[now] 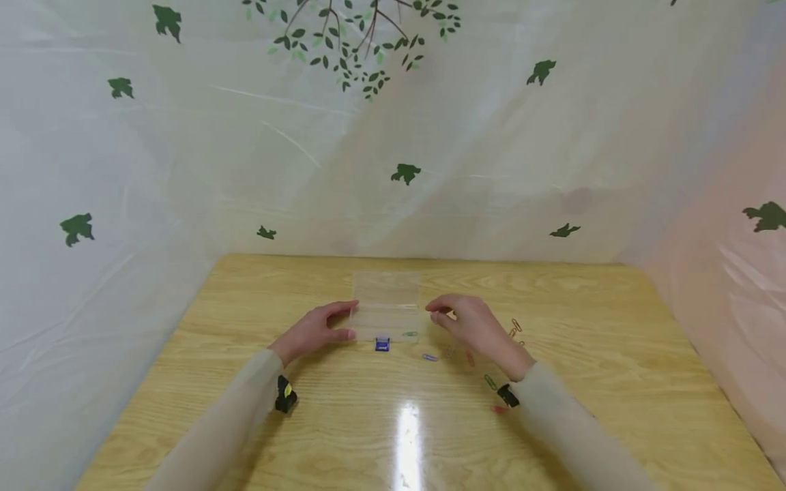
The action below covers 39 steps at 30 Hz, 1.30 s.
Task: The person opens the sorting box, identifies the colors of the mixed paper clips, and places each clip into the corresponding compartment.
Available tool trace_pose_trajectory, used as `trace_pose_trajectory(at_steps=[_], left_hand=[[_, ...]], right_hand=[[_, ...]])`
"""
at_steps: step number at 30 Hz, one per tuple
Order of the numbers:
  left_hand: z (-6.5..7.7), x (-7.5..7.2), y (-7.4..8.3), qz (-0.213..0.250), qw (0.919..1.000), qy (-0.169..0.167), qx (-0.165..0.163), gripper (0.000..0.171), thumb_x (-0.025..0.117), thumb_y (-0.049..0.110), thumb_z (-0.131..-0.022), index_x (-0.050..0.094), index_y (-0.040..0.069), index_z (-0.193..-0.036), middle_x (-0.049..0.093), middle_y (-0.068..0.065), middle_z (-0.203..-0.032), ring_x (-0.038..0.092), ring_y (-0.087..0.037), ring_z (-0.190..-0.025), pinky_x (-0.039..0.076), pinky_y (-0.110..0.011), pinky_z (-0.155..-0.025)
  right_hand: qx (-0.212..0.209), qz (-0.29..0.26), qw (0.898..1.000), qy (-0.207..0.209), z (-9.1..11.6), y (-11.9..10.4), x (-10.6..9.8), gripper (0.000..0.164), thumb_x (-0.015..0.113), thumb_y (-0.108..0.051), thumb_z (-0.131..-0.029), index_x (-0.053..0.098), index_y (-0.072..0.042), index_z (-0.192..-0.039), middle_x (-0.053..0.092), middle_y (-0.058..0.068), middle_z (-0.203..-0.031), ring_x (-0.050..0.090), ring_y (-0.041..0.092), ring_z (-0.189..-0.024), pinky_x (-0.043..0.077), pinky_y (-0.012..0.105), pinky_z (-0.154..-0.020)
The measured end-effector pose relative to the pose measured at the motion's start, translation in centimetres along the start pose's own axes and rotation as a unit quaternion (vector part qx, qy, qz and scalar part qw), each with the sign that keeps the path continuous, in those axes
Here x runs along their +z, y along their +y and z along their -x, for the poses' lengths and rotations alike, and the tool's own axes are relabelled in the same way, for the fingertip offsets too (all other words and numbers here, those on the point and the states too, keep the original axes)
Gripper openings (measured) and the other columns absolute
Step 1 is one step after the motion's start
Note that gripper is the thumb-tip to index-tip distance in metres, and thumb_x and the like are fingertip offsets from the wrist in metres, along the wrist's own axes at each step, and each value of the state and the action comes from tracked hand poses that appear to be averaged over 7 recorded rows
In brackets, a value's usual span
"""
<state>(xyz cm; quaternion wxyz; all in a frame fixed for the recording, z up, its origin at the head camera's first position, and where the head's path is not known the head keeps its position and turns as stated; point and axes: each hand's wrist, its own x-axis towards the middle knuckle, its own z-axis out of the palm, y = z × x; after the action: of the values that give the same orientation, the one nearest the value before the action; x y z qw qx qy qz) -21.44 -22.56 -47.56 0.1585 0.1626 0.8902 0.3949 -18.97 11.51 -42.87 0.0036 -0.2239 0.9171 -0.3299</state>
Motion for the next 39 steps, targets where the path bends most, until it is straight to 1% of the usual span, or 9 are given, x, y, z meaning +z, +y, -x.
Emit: trace_pose_trajectory(at_steps=[5,11,16,24,32,39], left_hand=[[-0.1,-0.1,-0.1,0.001,1.0000,-0.001,0.000,0.070,0.075,0.029,-0.097,0.045,0.015,-0.158,0.042,-0.012,-0.162,0.031,-0.035,-0.152,0.022,-0.054,-0.124],[-0.2,0.0,-0.4,0.000,1.0000,-0.001,0.003,0.070,0.075,0.030,-0.097,0.044,0.015,-0.159,0.041,-0.012,-0.163,0.029,-0.035,-0.153,0.021,-0.055,-0.125],[-0.2,0.0,-0.4,-0.003,1.0000,0.000,0.005,0.071,0.075,0.030,-0.097,0.044,0.015,-0.159,0.040,-0.012,-0.163,0.028,-0.034,-0.154,0.021,-0.054,-0.125],[-0.3,0.1,-0.4,-0.008,1.0000,0.002,0.004,0.070,0.076,0.030,-0.096,0.046,0.014,-0.157,0.042,-0.014,-0.162,0.031,-0.035,-0.153,0.023,-0.055,-0.124],[-0.1,0.0,0.0,0.004,1.0000,-0.001,0.005,0.070,0.076,0.027,-0.097,0.045,0.013,-0.158,0.043,-0.016,-0.161,0.033,-0.036,-0.152,0.024,-0.054,-0.124],[-0.2,0.0,-0.2,0.000,1.0000,-0.001,0.005,0.070,0.075,0.028,-0.097,0.045,0.014,-0.158,0.043,-0.015,-0.161,0.032,-0.036,-0.152,0.023,-0.054,-0.124]], right_hand=[[-0.018,-0.002,1.000,0.020,1.2,0.6,-1.4,0.022,0.069,-0.017,-0.101,0.075,-0.008,-0.120,0.075,0.006,-0.118,0.070,0.026,-0.107,0.055,0.051,-0.093],[-0.017,-0.012,0.999,0.028,2.7,1.4,-2.6,0.023,0.070,-0.018,-0.101,0.075,-0.007,-0.120,0.074,0.007,-0.120,0.069,0.028,-0.109,0.054,0.054,-0.096],[-0.023,-0.021,0.999,0.034,3.9,1.9,-3.2,0.023,0.071,-0.017,-0.100,0.074,-0.005,-0.120,0.074,0.009,-0.120,0.069,0.030,-0.110,0.054,0.056,-0.097],[-0.027,-0.025,0.998,0.047,5.9,3.1,-3.9,0.024,0.074,-0.015,-0.098,0.074,-0.003,-0.119,0.075,0.009,-0.117,0.069,0.031,-0.109,0.056,0.054,-0.095],[-0.023,-0.009,0.999,0.044,7.4,4.0,-4.0,0.023,0.074,-0.015,-0.097,0.075,-0.005,-0.118,0.075,0.007,-0.116,0.069,0.028,-0.106,0.057,0.052,-0.089],[-0.008,-0.009,1.000,0.027,8.3,4.7,-4.2,0.024,0.075,-0.013,-0.097,0.074,-0.003,-0.118,0.075,0.006,-0.112,0.068,0.027,-0.103,0.058,0.051,-0.087]])
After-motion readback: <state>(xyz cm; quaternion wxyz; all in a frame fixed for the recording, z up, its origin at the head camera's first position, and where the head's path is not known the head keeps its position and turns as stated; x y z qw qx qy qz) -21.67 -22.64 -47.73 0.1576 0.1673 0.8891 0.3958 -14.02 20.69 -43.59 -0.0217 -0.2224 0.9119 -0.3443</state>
